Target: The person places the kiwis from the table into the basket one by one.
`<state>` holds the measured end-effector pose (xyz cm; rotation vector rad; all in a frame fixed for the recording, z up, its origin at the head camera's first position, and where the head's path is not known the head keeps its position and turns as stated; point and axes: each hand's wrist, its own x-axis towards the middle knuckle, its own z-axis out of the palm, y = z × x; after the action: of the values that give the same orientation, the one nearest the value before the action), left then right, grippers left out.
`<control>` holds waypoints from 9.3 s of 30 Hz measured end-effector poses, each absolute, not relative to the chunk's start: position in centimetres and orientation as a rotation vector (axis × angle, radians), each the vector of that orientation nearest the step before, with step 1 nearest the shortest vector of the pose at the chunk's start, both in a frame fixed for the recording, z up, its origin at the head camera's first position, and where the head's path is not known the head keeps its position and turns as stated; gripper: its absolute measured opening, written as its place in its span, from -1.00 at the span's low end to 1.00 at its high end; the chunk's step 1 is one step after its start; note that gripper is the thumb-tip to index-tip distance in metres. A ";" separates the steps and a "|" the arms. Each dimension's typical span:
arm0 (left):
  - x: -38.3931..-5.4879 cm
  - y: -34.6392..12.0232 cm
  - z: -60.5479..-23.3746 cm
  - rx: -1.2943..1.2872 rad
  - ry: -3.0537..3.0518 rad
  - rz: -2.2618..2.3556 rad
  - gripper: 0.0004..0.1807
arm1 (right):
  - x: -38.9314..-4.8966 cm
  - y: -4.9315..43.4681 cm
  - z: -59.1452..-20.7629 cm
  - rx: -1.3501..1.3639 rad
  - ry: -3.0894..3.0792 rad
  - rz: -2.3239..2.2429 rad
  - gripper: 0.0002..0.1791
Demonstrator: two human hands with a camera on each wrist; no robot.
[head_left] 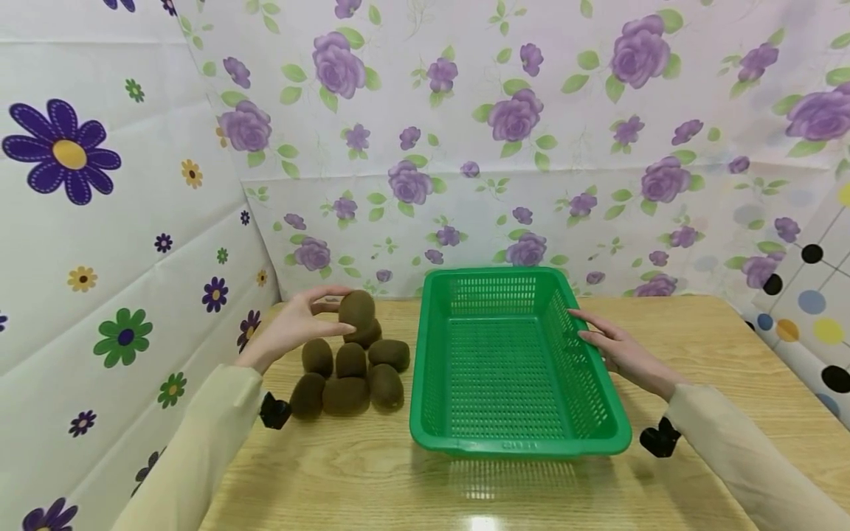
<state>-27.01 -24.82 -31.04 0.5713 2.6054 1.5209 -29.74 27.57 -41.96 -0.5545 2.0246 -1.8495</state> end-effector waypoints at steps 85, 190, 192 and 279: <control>-31.5 3.2 -39.4 1.128 1.596 0.805 -0.27 | -29.6 27.3 -41.4 -0.502 2.098 -1.833 -0.40; -24.0 -35.7 -42.1 0.605 2.447 1.415 -0.23 | -29.3 27.0 -41.8 -0.492 2.027 -1.895 -0.38; -24.0 -35.7 -42.3 0.587 2.448 1.419 -0.22 | -29.3 27.0 -41.7 -0.485 2.043 -1.887 -0.38; -27.9 -30.2 -34.1 0.557 2.363 1.391 -0.29 | -29.4 27.2 -41.9 -0.487 2.017 -1.904 -0.40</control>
<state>-27.90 -30.20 -34.06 0.5567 2.3630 1.3908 -29.44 27.24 -41.86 -0.4874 2.0173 -1.9037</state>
